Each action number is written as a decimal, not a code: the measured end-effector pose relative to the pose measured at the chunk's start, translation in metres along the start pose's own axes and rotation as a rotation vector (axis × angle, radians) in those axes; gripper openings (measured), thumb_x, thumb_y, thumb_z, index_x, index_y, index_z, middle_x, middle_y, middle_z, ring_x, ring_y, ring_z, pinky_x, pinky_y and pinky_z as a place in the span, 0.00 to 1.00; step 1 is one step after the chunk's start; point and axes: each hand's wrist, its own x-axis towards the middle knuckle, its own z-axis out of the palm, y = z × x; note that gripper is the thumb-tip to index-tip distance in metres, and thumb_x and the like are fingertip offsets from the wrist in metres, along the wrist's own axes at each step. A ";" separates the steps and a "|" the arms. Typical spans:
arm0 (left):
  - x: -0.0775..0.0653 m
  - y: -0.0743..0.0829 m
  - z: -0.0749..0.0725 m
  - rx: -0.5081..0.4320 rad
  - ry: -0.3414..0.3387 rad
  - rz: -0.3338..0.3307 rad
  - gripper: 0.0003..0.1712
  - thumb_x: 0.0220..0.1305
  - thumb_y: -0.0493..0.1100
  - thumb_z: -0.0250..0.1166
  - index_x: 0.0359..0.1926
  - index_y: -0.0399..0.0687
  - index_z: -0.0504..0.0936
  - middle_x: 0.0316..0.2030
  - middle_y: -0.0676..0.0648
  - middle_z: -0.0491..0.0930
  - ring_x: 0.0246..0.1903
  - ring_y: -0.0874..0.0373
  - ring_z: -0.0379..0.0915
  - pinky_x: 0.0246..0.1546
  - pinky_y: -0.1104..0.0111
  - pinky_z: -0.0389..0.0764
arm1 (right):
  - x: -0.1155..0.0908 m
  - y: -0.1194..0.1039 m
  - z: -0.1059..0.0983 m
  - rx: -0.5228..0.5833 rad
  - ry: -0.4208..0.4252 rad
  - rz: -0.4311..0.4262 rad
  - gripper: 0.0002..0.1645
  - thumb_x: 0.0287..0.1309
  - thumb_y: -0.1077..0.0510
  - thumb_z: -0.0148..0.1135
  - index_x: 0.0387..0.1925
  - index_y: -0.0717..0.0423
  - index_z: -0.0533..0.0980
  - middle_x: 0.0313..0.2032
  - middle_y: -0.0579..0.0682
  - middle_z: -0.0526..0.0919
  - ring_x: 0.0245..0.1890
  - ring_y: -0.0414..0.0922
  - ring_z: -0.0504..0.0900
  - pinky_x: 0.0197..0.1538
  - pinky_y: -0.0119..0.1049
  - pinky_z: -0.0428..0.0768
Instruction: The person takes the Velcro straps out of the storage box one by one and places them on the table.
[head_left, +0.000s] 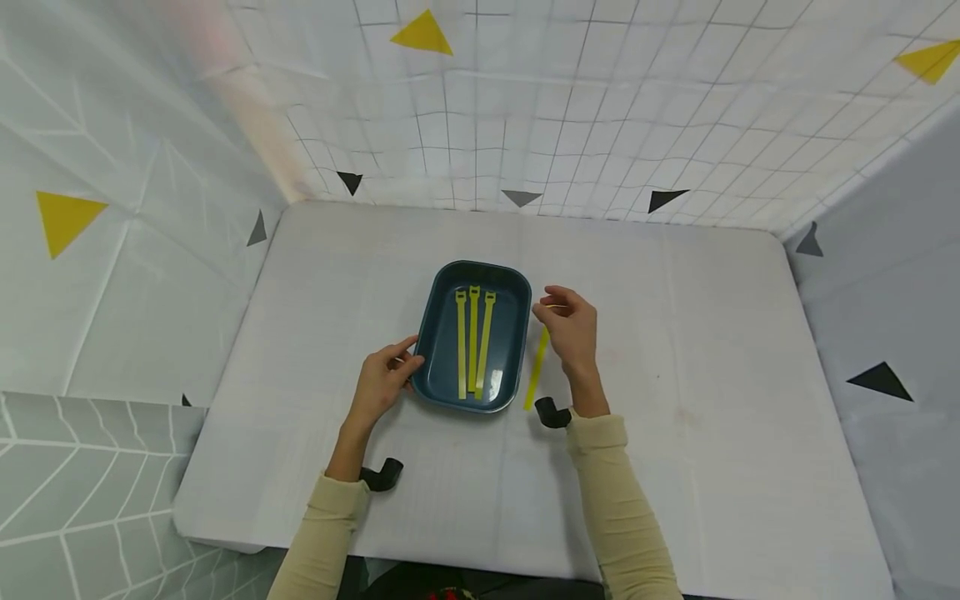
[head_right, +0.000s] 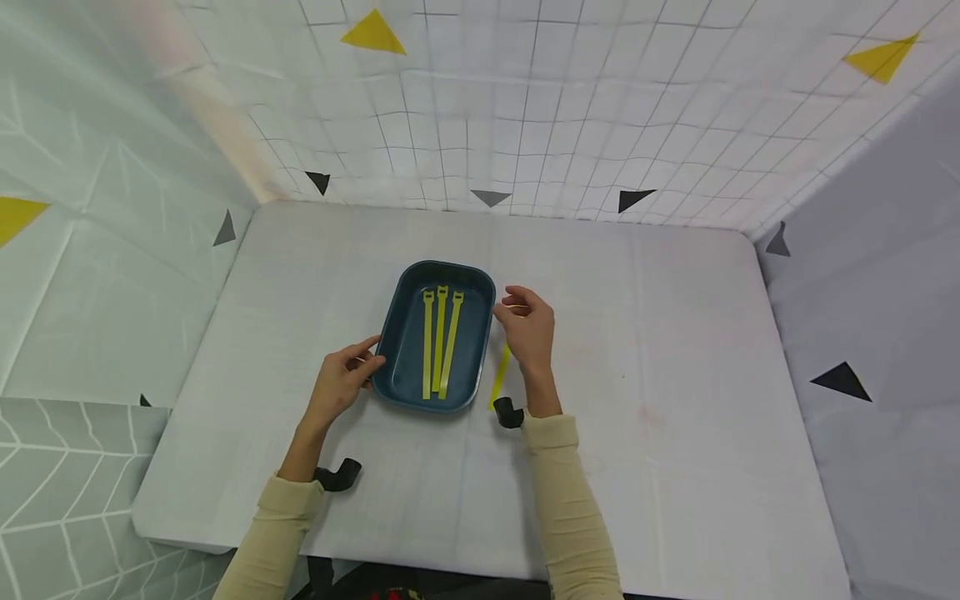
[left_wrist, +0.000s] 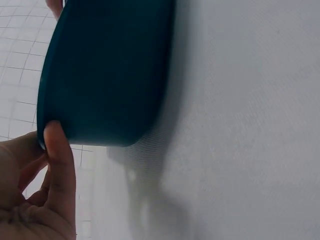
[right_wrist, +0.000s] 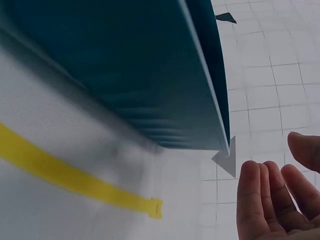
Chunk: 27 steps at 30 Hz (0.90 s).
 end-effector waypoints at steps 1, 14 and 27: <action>0.000 0.000 0.000 0.001 0.002 0.007 0.24 0.66 0.38 0.67 0.61 0.32 0.77 0.32 0.40 0.78 0.20 0.56 0.76 0.21 0.54 0.84 | -0.001 -0.001 0.001 0.001 -0.001 -0.004 0.19 0.59 0.64 0.68 0.52 0.64 0.81 0.43 0.60 0.82 0.37 0.48 0.77 0.37 0.30 0.78; 0.000 -0.001 0.001 0.016 -0.001 0.010 0.23 0.67 0.39 0.66 0.61 0.34 0.78 0.31 0.41 0.79 0.17 0.49 0.77 0.20 0.54 0.82 | -0.009 -0.007 0.013 -0.008 -0.062 -0.031 0.21 0.58 0.65 0.67 0.54 0.68 0.78 0.45 0.61 0.82 0.42 0.52 0.77 0.42 0.36 0.78; -0.001 -0.002 -0.001 -0.024 -0.010 0.013 0.24 0.67 0.37 0.66 0.61 0.33 0.77 0.31 0.40 0.78 0.19 0.56 0.76 0.22 0.53 0.84 | -0.012 -0.029 0.019 -0.004 -0.101 -0.067 0.19 0.59 0.68 0.66 0.53 0.67 0.80 0.45 0.65 0.82 0.42 0.52 0.78 0.38 0.31 0.78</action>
